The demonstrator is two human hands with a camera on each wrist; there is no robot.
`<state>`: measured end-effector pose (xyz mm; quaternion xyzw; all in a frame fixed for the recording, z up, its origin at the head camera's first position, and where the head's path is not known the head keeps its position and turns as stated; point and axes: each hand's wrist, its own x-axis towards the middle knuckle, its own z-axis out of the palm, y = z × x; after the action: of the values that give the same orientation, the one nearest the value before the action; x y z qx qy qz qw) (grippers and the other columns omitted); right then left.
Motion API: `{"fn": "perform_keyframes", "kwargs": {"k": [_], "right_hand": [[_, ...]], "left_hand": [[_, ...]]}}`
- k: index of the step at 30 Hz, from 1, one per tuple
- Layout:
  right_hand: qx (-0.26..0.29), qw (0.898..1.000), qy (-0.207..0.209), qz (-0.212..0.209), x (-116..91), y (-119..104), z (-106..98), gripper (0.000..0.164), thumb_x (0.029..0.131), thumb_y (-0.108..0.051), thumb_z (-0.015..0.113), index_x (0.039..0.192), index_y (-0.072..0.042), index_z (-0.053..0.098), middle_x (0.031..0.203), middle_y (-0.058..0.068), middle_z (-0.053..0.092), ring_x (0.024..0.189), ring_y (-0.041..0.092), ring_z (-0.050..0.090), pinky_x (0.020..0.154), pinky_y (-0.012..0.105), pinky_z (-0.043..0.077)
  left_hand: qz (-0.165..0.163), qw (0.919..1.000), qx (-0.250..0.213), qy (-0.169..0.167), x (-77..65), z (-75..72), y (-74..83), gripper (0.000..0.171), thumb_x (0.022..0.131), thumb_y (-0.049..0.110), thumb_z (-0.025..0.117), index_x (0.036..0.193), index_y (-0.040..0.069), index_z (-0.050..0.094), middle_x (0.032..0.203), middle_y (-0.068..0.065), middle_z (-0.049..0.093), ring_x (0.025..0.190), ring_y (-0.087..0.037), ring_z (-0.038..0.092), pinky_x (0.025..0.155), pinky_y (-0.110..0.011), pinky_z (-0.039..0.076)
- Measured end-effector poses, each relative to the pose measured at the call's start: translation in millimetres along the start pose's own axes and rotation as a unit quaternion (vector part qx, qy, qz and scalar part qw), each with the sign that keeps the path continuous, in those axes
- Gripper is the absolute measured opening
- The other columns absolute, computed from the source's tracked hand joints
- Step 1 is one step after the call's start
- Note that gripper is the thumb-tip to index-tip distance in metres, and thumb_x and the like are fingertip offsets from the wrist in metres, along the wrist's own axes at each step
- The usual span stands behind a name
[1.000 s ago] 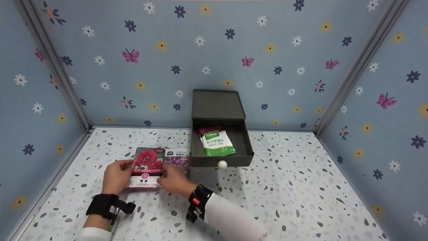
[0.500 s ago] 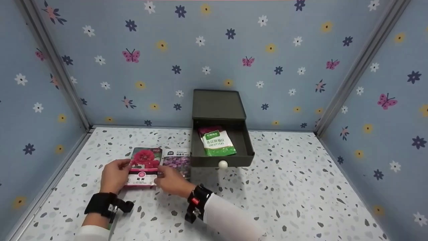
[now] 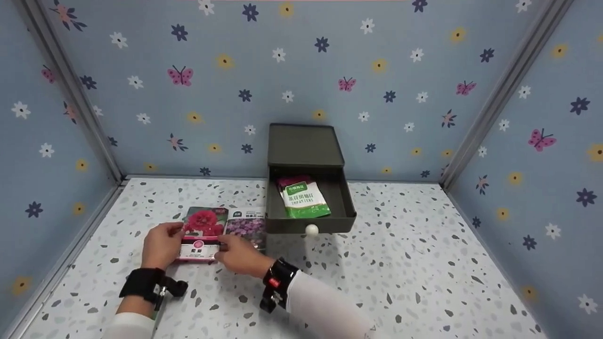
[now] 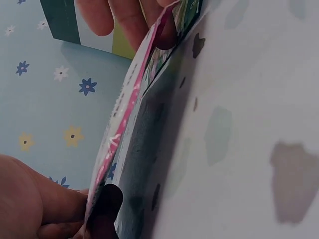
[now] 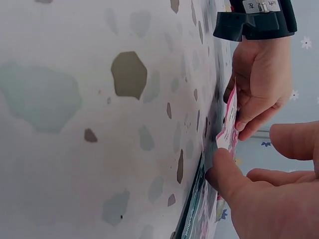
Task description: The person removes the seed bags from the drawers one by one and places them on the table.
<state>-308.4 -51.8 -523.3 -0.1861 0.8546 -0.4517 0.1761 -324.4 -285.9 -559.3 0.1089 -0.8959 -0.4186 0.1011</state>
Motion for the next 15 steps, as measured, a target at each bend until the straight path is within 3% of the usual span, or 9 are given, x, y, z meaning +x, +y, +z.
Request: {"fn": "perform_keyframes", "kwargs": {"k": [8,15], "right_hand": [[-0.013,1.0,-0.016,-0.006,-2.3,-0.2,-2.9,0.057,0.108,-0.021,0.071,0.161,-0.006,0.057,0.158,0.008,0.063,0.143,0.019,0.061,0.119,0.034,0.049],[-0.036,0.999,-0.03,-0.02,-3.5,1.5,-4.4,0.06,0.108,-0.024,0.072,0.163,-0.006,0.056,0.161,0.004,0.061,0.144,0.018,0.06,0.12,0.033,0.047]], "left_hand": [[0.012,0.9998,0.012,0.008,-0.5,-0.5,-0.7,0.038,0.109,0.009,0.065,0.14,-0.013,0.068,0.126,-0.033,0.073,0.12,-0.05,0.067,0.104,-0.063,0.051],[0.02,0.9985,0.046,-0.021,-2.9,-3.5,3.5,0.047,0.108,0.017,0.066,0.144,-0.013,0.065,0.133,-0.035,0.07,0.126,-0.053,0.065,0.104,-0.066,0.052]]}}
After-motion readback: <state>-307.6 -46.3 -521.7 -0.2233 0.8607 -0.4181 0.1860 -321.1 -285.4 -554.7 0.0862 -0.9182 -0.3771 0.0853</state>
